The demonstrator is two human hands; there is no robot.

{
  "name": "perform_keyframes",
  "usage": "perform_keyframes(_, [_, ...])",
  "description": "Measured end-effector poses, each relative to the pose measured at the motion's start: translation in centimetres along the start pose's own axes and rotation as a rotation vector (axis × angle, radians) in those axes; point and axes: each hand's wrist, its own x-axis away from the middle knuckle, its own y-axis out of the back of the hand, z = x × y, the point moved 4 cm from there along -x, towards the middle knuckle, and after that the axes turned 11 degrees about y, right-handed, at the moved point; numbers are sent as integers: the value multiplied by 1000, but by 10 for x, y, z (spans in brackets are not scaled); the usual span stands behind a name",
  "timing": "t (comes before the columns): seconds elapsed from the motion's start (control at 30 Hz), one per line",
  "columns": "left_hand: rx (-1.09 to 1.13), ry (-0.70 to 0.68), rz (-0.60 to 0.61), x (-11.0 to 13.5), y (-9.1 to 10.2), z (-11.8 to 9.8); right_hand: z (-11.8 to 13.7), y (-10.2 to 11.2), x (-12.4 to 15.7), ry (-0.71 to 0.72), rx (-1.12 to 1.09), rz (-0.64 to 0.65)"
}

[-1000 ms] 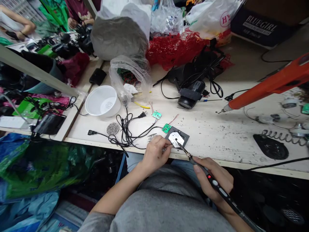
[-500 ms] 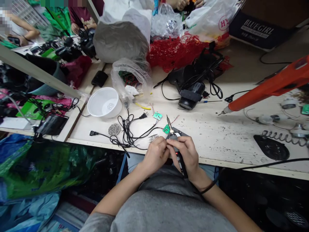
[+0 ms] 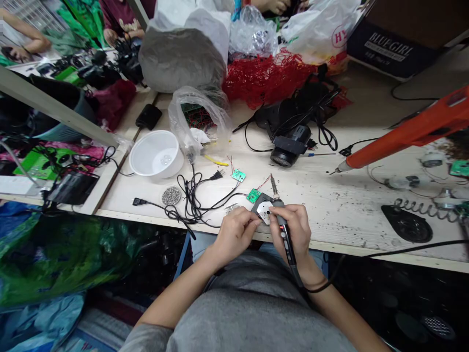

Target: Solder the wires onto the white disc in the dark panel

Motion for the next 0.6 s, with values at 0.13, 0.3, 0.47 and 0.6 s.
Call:
perform_keyframes(0.13, [-91,16,-45,-1,-2,0,0,14,1,29,36,-4])
perform_keyframes(0.3, [-204,14,-55,-4,-7,-1,8,38,7,77,-80,55])
perform_keyframes(0.47, [-252,21,-56,-6,-8,-3,17,56,12,31,-171,145])
perform_keyframes(0.6, [-270,27,-43,-6,-8,-2,19,63,12,-22,-192,182])
